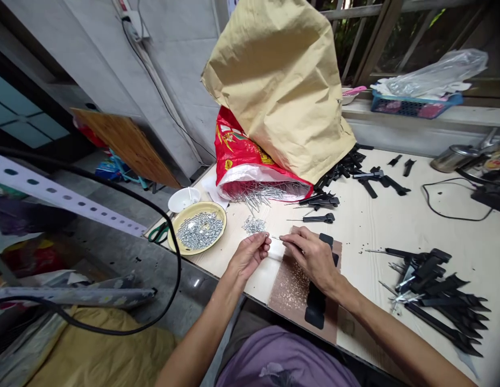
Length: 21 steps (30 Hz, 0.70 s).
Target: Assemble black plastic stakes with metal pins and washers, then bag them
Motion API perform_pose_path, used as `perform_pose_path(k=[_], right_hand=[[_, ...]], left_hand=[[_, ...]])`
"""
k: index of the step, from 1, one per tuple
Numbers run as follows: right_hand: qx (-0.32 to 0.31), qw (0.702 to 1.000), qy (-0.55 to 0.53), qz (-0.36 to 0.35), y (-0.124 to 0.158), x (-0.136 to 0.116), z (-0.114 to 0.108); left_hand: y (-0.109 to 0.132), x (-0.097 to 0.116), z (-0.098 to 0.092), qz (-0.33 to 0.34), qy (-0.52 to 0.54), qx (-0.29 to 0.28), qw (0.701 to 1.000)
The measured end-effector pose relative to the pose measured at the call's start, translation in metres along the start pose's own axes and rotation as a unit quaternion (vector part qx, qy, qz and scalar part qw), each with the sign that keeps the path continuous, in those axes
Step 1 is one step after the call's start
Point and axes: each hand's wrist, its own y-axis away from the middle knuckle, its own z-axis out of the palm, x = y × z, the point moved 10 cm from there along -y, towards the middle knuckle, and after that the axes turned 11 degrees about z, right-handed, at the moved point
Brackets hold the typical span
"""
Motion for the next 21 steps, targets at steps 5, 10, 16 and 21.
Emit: perform_pose_path(k=[5, 10, 16, 21], right_hand=[[-0.004, 0.999, 0.031, 0.002, 0.0, 0.001, -0.005], [-0.003, 0.999, 0.047, 0.002, 0.002, 0.002, -0.009], [0.03, 0.993, 0.112, -0.016, 0.005, -0.003, -0.012], [0.076, 0.981, 0.176, -0.023, 0.009, -0.004, -0.015]], left_hand=[[0.002, -0.011, 0.021, -0.021, 0.056, -0.019, 0.998], [0.0, -0.011, 0.024, -0.009, 0.031, -0.018, 0.999], [0.0, -0.001, 0.024, 0.046, -0.046, -0.003, 0.998], [0.0, 0.018, 0.027, 0.15, -0.139, -0.003, 0.979]])
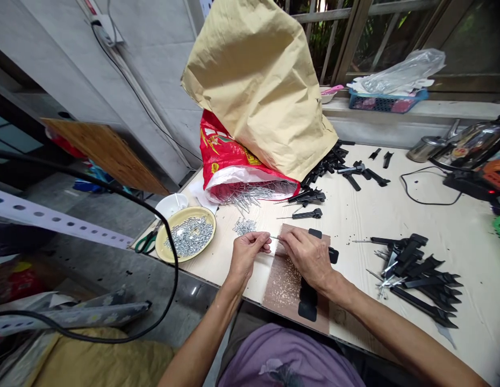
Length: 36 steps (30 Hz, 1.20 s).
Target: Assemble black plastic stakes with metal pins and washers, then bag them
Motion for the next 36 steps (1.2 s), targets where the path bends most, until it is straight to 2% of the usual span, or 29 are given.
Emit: perform_pose_path(k=[2, 7, 10, 13, 16, 19, 21, 26, 28, 31, 36], right_hand=[[-0.001, 1.0, 0.002, 0.005, 0.001, 0.002, 0.001], [0.016, 0.999, 0.028, -0.022, 0.004, 0.001, 0.0], [0.009, 1.0, 0.017, -0.023, 0.005, 0.004, 0.001], [-0.023, 0.999, -0.02, 0.011, 0.005, 0.015, 0.006], [-0.065, 0.995, -0.063, 0.046, 0.005, 0.024, 0.014], [-0.081, 0.989, -0.101, 0.068, 0.006, 0.03, 0.018], [-0.083, 0.989, -0.105, 0.065, 0.006, 0.031, 0.018], [-0.07, 0.996, -0.039, 0.034, 0.007, 0.03, 0.014], [-0.082, 0.994, -0.062, 0.04, 0.009, 0.034, 0.016], [-0.098, 0.988, -0.105, 0.053, 0.012, 0.039, 0.018], [-0.108, 0.992, -0.05, 0.05, 0.018, 0.046, 0.013]], left_hand=[[-0.001, 0.0, 0.002, 0.0, -0.008, -0.007, 1.0], [-0.001, -0.01, 0.007, -0.05, 0.01, -0.016, 0.999], [-0.001, -0.008, 0.009, -0.039, -0.009, -0.021, 0.999], [-0.001, -0.008, 0.013, -0.033, -0.029, -0.032, 0.999], [-0.004, -0.004, 0.014, -0.002, -0.061, -0.034, 0.998], [-0.006, 0.003, 0.016, 0.026, -0.096, -0.043, 0.994], [-0.007, 0.004, 0.018, 0.029, -0.108, -0.056, 0.992], [-0.005, 0.004, 0.024, 0.021, -0.13, -0.08, 0.988], [-0.005, 0.003, 0.025, 0.018, -0.141, -0.088, 0.986], [-0.007, -0.006, 0.028, -0.007, -0.14, -0.113, 0.984], [-0.004, -0.036, 0.042, -0.091, -0.102, -0.161, 0.978]])
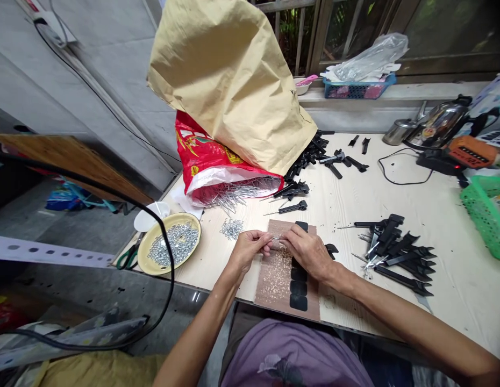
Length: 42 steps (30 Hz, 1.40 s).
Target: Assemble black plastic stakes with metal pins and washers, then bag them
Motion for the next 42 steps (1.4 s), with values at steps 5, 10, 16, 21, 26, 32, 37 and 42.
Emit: perform_pose_path(k=[5, 10, 16, 21, 26, 32, 37, 42], right_hand=[[-0.039, 0.999, 0.002, 0.013, 0.003, 0.036, -0.015], [0.005, 0.997, 0.069, 0.043, -0.006, 0.086, -0.028], [-0.033, 0.994, 0.033, -0.101, 0.04, 0.061, 0.003], [-0.037, 0.994, 0.0, -0.104, 0.045, 0.053, -0.004], [-0.068, 0.989, -0.037, -0.123, 0.036, 0.047, -0.007], [-0.009, 0.999, -0.013, -0.035, -0.002, 0.1, -0.024], [-0.038, 0.993, -0.005, -0.111, 0.013, 0.07, -0.01], [-0.025, 0.994, -0.02, -0.102, 0.023, 0.069, -0.01]], left_hand=[[-0.002, -0.011, 0.027, -0.013, -0.013, -0.028, 0.999], [-0.002, 0.007, 0.02, 0.099, -0.157, 0.053, 0.981], [0.007, 0.018, 0.021, 0.193, -0.295, 0.08, 0.932], [0.008, 0.019, 0.024, 0.203, -0.33, 0.09, 0.918], [0.009, 0.021, 0.024, 0.202, -0.35, 0.095, 0.91], [0.01, 0.022, 0.025, 0.206, -0.358, 0.094, 0.906], [0.01, 0.023, 0.023, 0.214, -0.361, 0.104, 0.902], [0.009, 0.022, 0.024, 0.219, -0.352, 0.1, 0.904]])
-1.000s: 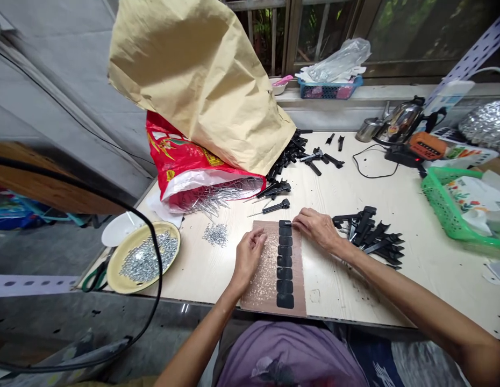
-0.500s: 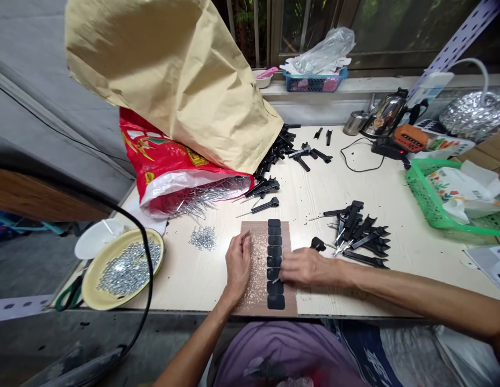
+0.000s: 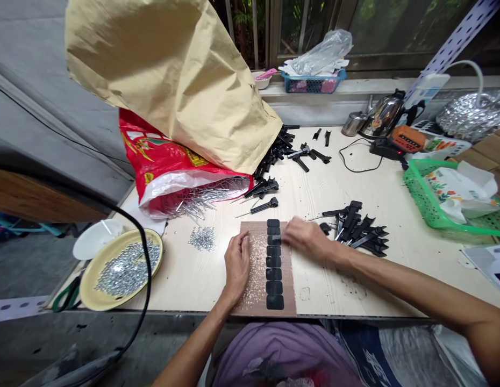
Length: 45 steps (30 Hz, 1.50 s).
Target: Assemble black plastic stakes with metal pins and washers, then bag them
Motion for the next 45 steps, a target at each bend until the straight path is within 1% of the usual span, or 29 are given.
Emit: perform_pose_path(k=[1, 2, 4, 5, 7, 11, 18, 20, 22, 25, 27, 28, 29, 30, 32, 35, 37, 39, 40, 42, 45], right_hand=[[0.022, 0.999, 0.005, 0.044, -0.006, 0.016, -0.006], [0.032, 0.997, 0.01, 0.072, -0.012, 0.029, -0.01], [0.025, 0.995, 0.013, 0.096, -0.024, 0.047, -0.01], [0.017, 0.995, 0.012, 0.095, -0.028, 0.051, -0.007], [0.01, 0.995, 0.01, 0.095, -0.032, 0.053, -0.002], [0.018, 0.994, 0.007, 0.11, -0.03, 0.051, 0.003], [0.026, 0.994, 0.011, 0.105, -0.029, 0.046, 0.004], [0.018, 0.995, 0.028, 0.094, -0.021, 0.042, -0.003], [-0.001, 0.994, 0.071, 0.086, -0.008, 0.04, -0.016], [-0.041, 0.978, 0.185, 0.091, 0.01, 0.044, -0.044], [-0.027, 0.964, 0.251, 0.087, 0.008, 0.042, -0.063], [-0.014, 0.96, 0.268, 0.083, 0.0, 0.039, -0.067], [0.0, 0.959, 0.274, 0.078, -0.011, 0.034, -0.067], [0.013, 0.961, 0.269, 0.069, -0.024, 0.027, -0.062], [0.029, 0.969, 0.242, 0.039, -0.056, 0.012, -0.037], [0.02, 0.98, 0.197, -0.029, -0.099, -0.009, 0.015], [0.006, 0.98, 0.188, -0.064, -0.117, -0.014, 0.044], [-0.008, 0.978, 0.189, -0.088, -0.127, -0.014, 0.064], [-0.011, 0.977, 0.191, -0.094, -0.129, -0.013, 0.07], [-0.008, 0.976, 0.196, -0.09, -0.132, -0.009, 0.076], [0.014, 0.977, 0.2, -0.073, -0.134, -0.006, 0.071]], left_hand=[[0.0, 0.0, 0.0, 0.001, 0.0, -0.001, 1.0], [0.0, 0.001, 0.0, 0.002, -0.001, -0.002, 1.0], [0.0, 0.001, -0.001, 0.003, -0.003, -0.002, 1.0], [0.0, 0.002, -0.001, 0.003, -0.004, -0.001, 1.0], [0.0, 0.002, -0.002, 0.003, -0.005, 0.001, 1.0], [0.001, 0.001, -0.002, 0.006, 0.0, 0.005, 1.0], [0.001, 0.0, -0.002, 0.009, 0.009, 0.01, 1.0], [0.002, 0.0, -0.003, 0.008, 0.014, 0.013, 1.0], [0.003, 0.0, -0.004, 0.007, 0.019, 0.014, 1.0], [0.004, 0.001, -0.002, 0.005, 0.027, 0.013, 1.0], [0.005, 0.003, 0.0, 0.004, 0.031, 0.01, 0.999], [0.005, 0.003, 0.0, 0.004, 0.031, 0.009, 0.999], [0.006, 0.004, 0.0, 0.006, 0.03, 0.009, 0.999], [0.007, 0.004, -0.002, 0.01, 0.028, 0.009, 1.0], [0.009, 0.003, -0.014, 0.024, 0.012, 0.022, 0.999], [0.017, -0.008, -0.049, 0.042, -0.059, 0.06, 0.996], [0.022, -0.02, -0.073, 0.041, -0.13, 0.068, 0.988], [0.023, -0.032, -0.087, 0.034, -0.202, 0.045, 0.978], [0.023, -0.038, -0.09, 0.031, -0.237, 0.026, 0.971], [0.018, -0.046, -0.089, 0.033, -0.303, -0.018, 0.952], [0.009, -0.051, -0.076, 0.056, -0.366, -0.09, 0.925]])
